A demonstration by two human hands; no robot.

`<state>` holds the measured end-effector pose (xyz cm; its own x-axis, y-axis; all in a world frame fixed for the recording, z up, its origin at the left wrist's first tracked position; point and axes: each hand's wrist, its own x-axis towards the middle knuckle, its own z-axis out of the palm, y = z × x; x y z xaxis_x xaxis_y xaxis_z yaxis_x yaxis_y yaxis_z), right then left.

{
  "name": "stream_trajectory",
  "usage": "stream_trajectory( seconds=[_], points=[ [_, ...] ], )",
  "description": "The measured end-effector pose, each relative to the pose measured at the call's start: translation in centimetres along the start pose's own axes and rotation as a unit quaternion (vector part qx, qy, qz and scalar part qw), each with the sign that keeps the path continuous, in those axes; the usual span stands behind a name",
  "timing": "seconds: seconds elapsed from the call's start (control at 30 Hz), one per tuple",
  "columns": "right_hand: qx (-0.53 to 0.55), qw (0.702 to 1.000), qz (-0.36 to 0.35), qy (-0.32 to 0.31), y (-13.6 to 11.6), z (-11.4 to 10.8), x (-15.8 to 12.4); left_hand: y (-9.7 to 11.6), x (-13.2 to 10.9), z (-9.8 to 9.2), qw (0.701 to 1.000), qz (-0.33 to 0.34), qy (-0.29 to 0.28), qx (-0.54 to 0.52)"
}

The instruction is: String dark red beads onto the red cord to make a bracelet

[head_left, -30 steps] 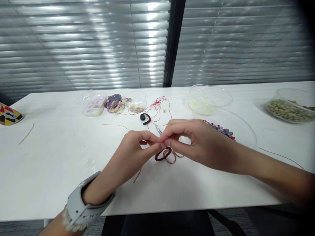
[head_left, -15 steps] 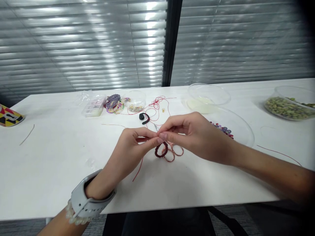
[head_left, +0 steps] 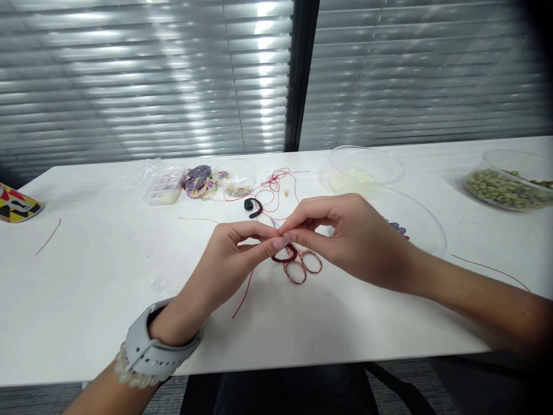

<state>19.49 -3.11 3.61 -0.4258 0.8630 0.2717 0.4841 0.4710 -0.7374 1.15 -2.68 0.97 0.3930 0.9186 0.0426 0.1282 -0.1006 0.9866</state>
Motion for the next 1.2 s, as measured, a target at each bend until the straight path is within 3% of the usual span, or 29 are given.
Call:
stream_trajectory(
  seconds=[0.27,0.57,0.93,1.2],
  points=[
    [0.009,1.000,0.003,0.015,-0.5,-0.6,0.0,0.1,-0.2,0.1,0.999,0.020,-0.029,-0.026],
    [-0.010,0.997,-0.079,-0.016,-0.7,-0.9,0.2,-0.4,0.2,-0.1,0.986,-0.050,-0.098,-0.128],
    [0.020,0.998,-0.061,-0.014,-0.4,-1.3,0.3,0.7,-0.2,0.1,0.993,0.008,-0.091,-0.079],
    [0.041,0.998,-0.052,-0.003,-0.5,-1.3,0.3,0.3,-0.3,0.0,0.995,0.018,-0.059,-0.078]
  ],
)
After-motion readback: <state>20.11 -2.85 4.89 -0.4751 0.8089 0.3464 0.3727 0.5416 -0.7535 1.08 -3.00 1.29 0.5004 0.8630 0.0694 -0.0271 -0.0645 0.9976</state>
